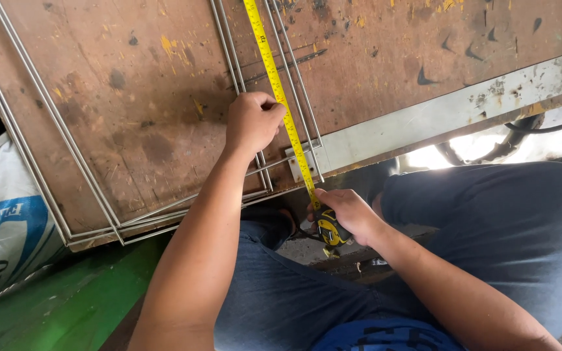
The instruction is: The person aligns metal rods on a workbench and uses a handheld welding torch to tack weld the corners of a rectangular metal frame. After welding, the person measures the frame with a tape measure to verify dimensions.
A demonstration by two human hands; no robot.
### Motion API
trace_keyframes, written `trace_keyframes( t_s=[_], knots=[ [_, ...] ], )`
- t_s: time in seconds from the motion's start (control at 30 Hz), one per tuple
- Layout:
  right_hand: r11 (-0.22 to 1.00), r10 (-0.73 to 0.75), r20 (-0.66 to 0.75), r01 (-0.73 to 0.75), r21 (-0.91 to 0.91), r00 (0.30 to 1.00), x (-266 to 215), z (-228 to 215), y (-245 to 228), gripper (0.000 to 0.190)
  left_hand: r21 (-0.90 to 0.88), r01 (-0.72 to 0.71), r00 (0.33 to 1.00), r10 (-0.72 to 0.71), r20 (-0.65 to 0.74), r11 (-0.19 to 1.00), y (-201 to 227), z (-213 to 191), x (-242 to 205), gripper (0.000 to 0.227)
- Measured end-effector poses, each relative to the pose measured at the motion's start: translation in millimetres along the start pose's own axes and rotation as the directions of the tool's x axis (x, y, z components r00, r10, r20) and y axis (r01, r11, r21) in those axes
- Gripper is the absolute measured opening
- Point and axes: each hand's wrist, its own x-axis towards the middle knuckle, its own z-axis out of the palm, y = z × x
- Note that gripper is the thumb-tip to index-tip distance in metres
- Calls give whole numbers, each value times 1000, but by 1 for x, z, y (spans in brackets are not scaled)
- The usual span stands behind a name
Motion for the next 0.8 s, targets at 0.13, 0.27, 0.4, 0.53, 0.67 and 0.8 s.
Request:
trace_keyframes(
  t_s=[0.13, 0.27, 0.4, 0.53, 0.67, 0.8],
  knots=[
    [999, 36, 38, -36, 17, 999, 3, -1, 1, 52, 15, 8, 1000, -8, -29, 1000, -2, -2, 3, 22],
    [996, 19, 33, -22, 83, 999, 7, -1, 11, 47, 13, -2, 1000, 2, -8, 1000, 4, -4, -3, 25],
    [997, 34, 32, -36, 62, 999, 9, -5, 10, 51, 49, -17, 1000, 17, 10, 999, 3, -2, -3, 25],
    [995, 35, 9, -36, 90, 999, 10, -9, 10, 46, 71, -8, 1000, 7, 12, 997, 0, 0, -2, 25],
    [999, 25, 1, -25, 48, 1000, 13, -7, 11, 47, 59, -4, 1000, 4, 7, 998, 3, 0, -5, 25],
    [996, 15, 21, -17, 86, 1000, 18, -12, 13, 45, 53, -5, 1000, 5, 4, 999, 5, 0, -7, 24]
  ],
)
